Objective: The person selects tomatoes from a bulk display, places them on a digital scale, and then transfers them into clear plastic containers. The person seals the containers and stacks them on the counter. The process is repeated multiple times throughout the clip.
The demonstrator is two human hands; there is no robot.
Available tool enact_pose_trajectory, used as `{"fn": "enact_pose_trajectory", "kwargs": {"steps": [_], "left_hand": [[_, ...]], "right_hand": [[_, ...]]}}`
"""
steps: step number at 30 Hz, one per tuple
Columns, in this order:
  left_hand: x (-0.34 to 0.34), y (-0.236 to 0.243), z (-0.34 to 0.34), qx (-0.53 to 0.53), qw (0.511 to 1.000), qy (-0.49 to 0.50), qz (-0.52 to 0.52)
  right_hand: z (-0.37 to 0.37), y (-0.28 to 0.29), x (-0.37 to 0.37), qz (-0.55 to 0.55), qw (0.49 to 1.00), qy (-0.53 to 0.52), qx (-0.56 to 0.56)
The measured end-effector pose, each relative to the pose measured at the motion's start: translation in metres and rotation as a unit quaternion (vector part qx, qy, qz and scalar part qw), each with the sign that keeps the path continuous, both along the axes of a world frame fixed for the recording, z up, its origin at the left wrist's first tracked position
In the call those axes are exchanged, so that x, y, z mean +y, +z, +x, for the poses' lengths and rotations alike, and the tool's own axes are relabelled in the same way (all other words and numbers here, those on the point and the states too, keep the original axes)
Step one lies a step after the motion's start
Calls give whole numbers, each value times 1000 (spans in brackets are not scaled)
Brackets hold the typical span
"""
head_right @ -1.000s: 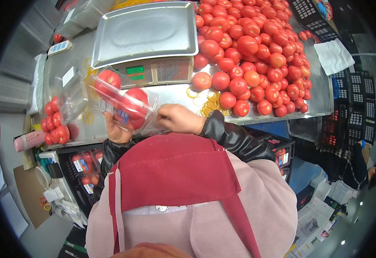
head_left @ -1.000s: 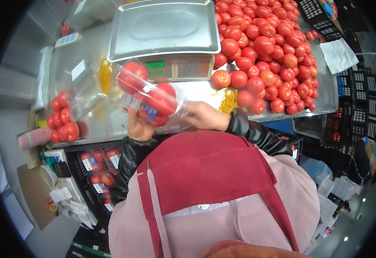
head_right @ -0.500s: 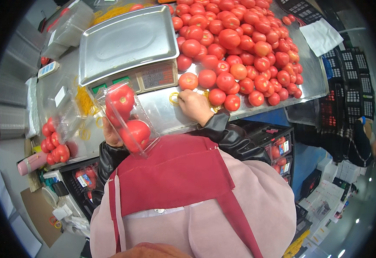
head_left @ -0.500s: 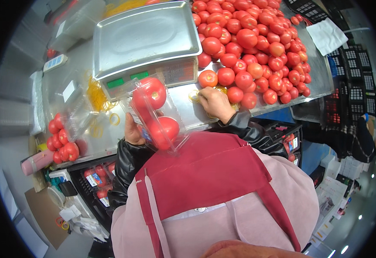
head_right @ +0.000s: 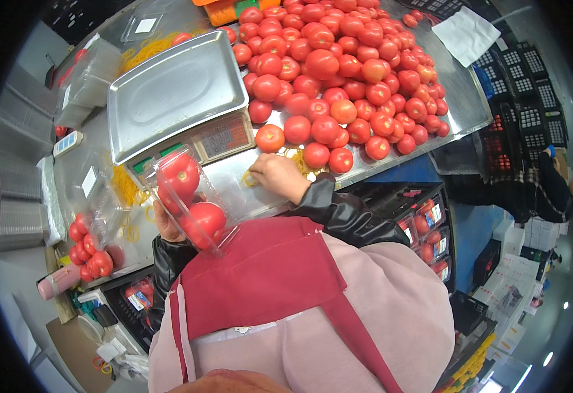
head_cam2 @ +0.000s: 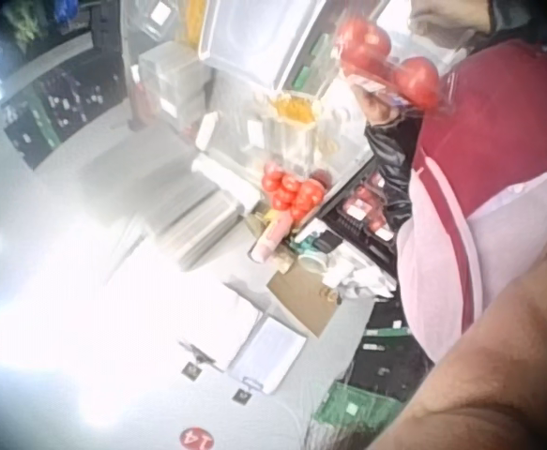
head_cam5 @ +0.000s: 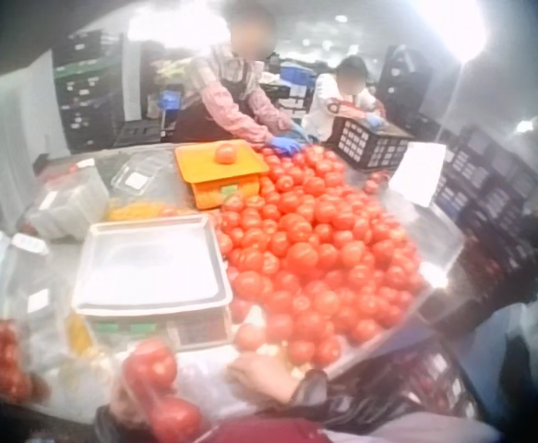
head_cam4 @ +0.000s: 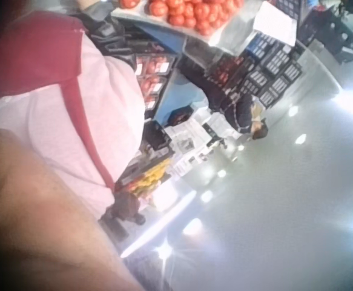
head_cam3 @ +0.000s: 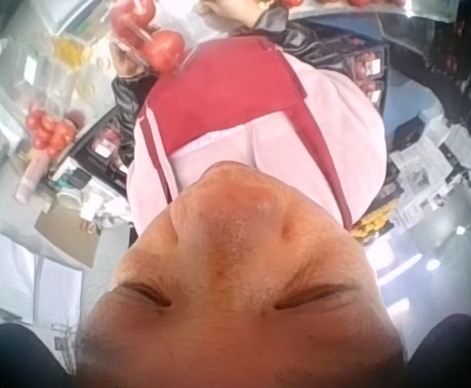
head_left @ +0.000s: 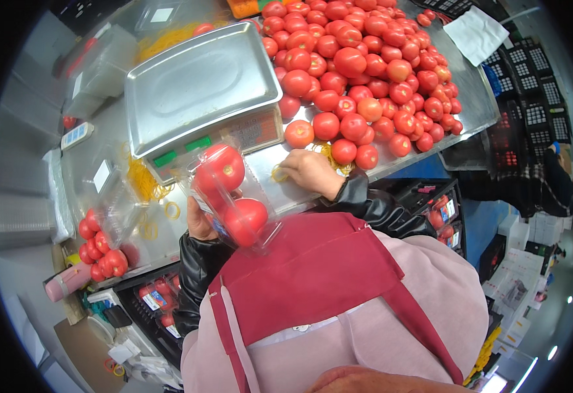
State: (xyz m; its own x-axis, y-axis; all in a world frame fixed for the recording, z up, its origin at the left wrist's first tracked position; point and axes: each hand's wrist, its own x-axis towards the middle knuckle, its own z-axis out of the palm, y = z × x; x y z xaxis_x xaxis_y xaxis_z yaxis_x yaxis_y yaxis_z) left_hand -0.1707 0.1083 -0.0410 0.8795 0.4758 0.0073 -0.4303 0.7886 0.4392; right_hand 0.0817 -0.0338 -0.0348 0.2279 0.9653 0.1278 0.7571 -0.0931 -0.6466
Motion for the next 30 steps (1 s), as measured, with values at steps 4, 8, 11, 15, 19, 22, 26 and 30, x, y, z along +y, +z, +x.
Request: {"fn": "enact_pose_trajectory", "kwargs": {"steps": [4,8,11,15,19,22,26,30], "left_hand": [[2,-10,2,-9,999,-25,-23],[2,-7,3,11,999,-31,-18],[-2,-7,7,42,998,-28,-29],[0,-26,10,70,996,-16,-60],[-3,-11,10,4,999,-8,-48],[1,-9,8,-58,997,-17,-36],[-4,-8,6,-56,997,40,-32],[-7,-6,7,-56,995,74,-43]], "right_hand": [[-10,22,14,26,999,20,30],[-9,24,20,89,994,27,53],[-17,39,26,86,994,24,59],[-27,32,37,128,989,64,27],[-12,-7,23,-13,993,70,-97],[-14,-18,10,-59,994,39,-88],[-23,-18,14,-8,999,25,-41],[-31,-27,40,42,997,52,-34]]}}
